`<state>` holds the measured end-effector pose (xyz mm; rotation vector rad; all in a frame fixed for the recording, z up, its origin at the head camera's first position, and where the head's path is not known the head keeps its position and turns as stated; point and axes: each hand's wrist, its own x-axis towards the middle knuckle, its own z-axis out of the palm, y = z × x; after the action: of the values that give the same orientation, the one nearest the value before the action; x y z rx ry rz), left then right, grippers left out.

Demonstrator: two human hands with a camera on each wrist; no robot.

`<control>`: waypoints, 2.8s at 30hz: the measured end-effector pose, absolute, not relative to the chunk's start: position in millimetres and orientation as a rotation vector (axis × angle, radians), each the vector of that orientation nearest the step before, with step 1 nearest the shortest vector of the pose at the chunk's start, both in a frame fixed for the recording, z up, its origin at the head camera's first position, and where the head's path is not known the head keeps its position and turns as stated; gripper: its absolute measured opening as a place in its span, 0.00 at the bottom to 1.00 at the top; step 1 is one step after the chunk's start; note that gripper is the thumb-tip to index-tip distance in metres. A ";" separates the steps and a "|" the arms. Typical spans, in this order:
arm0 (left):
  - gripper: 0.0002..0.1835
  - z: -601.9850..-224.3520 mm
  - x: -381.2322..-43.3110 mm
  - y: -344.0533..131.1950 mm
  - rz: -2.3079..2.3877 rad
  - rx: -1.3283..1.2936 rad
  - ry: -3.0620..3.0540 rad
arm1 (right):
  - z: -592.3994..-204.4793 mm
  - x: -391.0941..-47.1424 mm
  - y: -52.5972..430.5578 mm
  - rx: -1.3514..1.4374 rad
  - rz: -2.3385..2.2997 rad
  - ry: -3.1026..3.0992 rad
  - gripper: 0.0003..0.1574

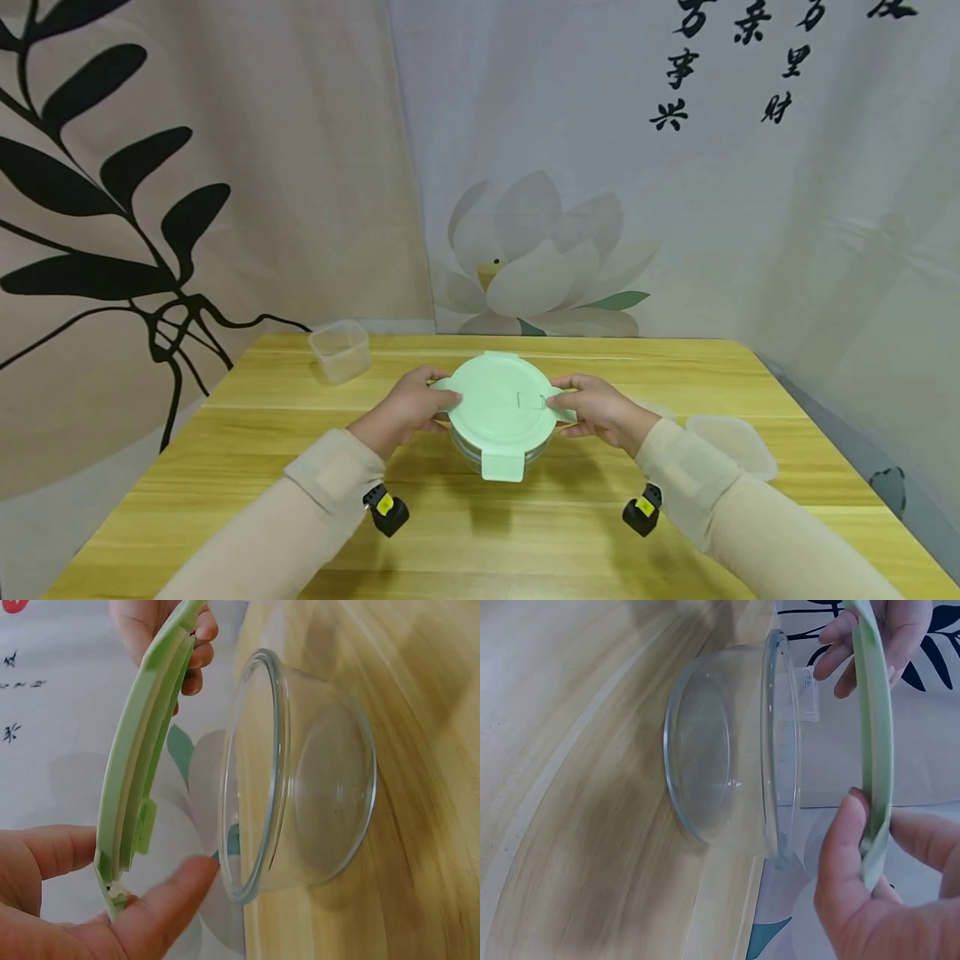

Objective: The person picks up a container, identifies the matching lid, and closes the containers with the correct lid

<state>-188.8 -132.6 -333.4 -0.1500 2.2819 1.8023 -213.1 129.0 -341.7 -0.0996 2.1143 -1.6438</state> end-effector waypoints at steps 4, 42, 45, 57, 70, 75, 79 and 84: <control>0.21 -333.9 -186.9 -131.7 1.748 -0.141 2.333 | -342.2 -214.1 127.1 -0.090 -1.615 2.146 0.29; 0.24 -353.8 -195.0 -121.7 1.679 -0.218 2.329 | -353.2 -221.0 122.2 -0.089 -1.383 2.350 0.28; 0.24 -356.5 -196.2 -122.8 1.668 -0.227 2.322 | -354.6 -221.7 121.5 -0.083 -1.375 2.347 0.27; 0.20 -366.6 -198.1 -127.2 1.692 -0.217 2.261 | -359.1 -221.6 120.3 -0.063 -1.371 2.326 0.29; 0.16 -374.8 -199.5 -136.5 1.687 -0.206 2.232 | -366.8 -225.2 116.2 -0.075 -1.375 2.311 0.27; 0.15 -376.4 -200.7 -140.8 1.704 -0.147 2.192 | -368.0 -224.7 116.2 -0.081 -1.375 2.293 0.24; 0.15 -375.3 -200.6 -142.1 1.713 -0.137 2.177 | -370.1 -226.0 117.3 -0.084 -1.379 2.287 0.23; 0.13 -373.5 -201.1 -140.5 1.715 -0.175 2.189 | -372.6 -228.2 117.7 -0.073 -1.399 2.277 0.22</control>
<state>-201.1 -140.5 -373.5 -0.1751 2.1886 1.7154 -228.2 117.7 -372.6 -0.0725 2.2765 -1.3994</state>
